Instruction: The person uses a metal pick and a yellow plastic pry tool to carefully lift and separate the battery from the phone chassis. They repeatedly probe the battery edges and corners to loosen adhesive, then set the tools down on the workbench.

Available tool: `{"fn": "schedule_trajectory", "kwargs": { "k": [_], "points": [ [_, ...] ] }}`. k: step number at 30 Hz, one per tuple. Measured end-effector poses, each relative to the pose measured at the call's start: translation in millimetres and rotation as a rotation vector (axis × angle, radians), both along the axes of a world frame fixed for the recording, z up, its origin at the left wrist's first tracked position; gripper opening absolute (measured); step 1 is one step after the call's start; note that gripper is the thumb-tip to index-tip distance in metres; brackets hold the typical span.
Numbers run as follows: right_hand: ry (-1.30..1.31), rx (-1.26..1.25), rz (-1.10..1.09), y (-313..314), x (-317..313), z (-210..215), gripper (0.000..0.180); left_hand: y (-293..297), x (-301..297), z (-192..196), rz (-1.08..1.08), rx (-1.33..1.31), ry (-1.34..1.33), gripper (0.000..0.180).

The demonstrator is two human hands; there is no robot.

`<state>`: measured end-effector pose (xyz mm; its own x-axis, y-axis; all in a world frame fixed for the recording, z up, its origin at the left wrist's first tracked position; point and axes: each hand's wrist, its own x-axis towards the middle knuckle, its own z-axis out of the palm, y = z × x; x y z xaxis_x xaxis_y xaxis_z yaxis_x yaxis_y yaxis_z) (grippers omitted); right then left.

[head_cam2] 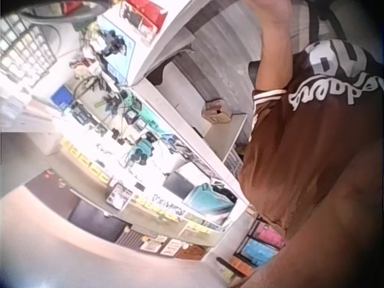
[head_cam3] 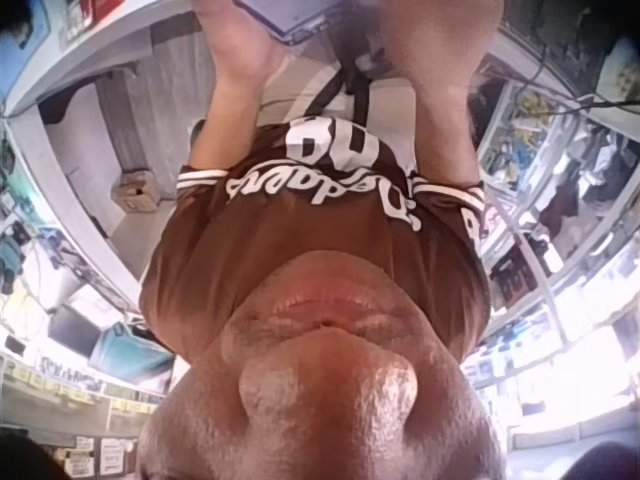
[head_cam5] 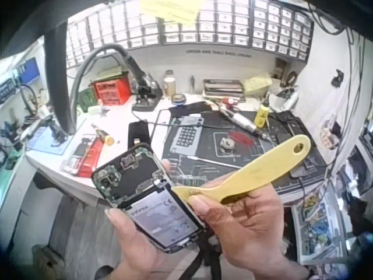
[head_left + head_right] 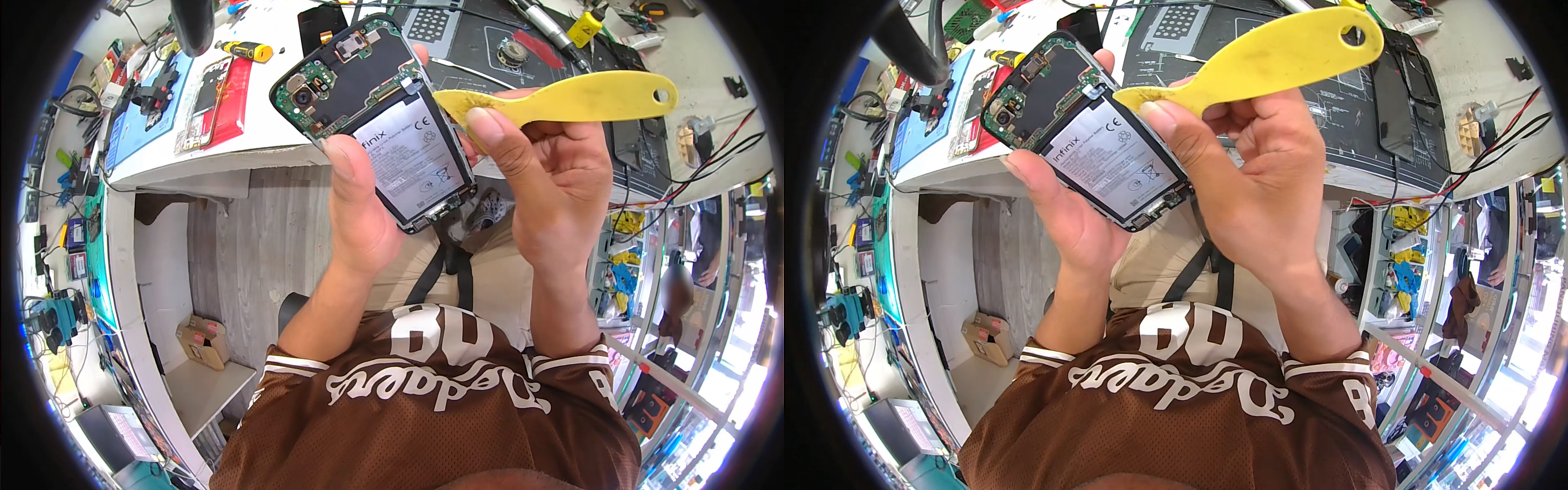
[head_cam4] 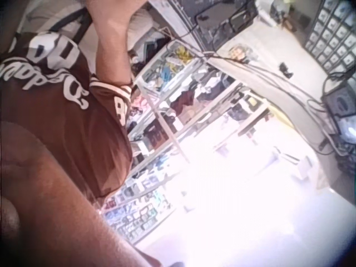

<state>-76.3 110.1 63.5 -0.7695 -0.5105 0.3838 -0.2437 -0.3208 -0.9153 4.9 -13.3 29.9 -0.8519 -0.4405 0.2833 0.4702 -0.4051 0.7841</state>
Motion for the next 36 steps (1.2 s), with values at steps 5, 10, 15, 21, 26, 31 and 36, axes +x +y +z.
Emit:
{"fn": "schedule_trajectory", "kwargs": {
  "k": [5,10,15,21,26,31,36],
  "points": [
    [0.132,0.036,-0.091,-1.1,3.4,-2.0,0.024,1.8,2.5,4.0,0.055,-0.152,0.026,0.097],
    [0.219,0.057,-0.126,2.1,6.8,0.1,0.024,1.6,5.2,4.3,0.053,-0.200,0.031,0.098],
    [0.415,0.129,-0.194,5.3,7.6,2.8,0.019,9.3,5.7,4.6,0.087,-0.241,-0.010,0.100],
    [0.532,0.006,-0.268,-1.9,3.4,-7.3,0.012,9.4,3.3,-2.0,0.211,-0.321,-0.043,0.101],
    [0.514,-0.081,-0.265,1.0,2.5,-16.9,0.011,13.7,5.2,-2.8,0.175,-0.278,-0.068,0.102],
    [0.502,-0.014,-0.193,13.6,6.3,-21.0,0.023,20.6,6.2,-1.3,0.165,-0.225,-0.095,0.103],
    [0.431,-0.018,-0.154,16.8,6.3,-22.1,0.024,22.0,4.4,-0.8,0.130,-0.232,-0.048,0.102]
  ]
}}
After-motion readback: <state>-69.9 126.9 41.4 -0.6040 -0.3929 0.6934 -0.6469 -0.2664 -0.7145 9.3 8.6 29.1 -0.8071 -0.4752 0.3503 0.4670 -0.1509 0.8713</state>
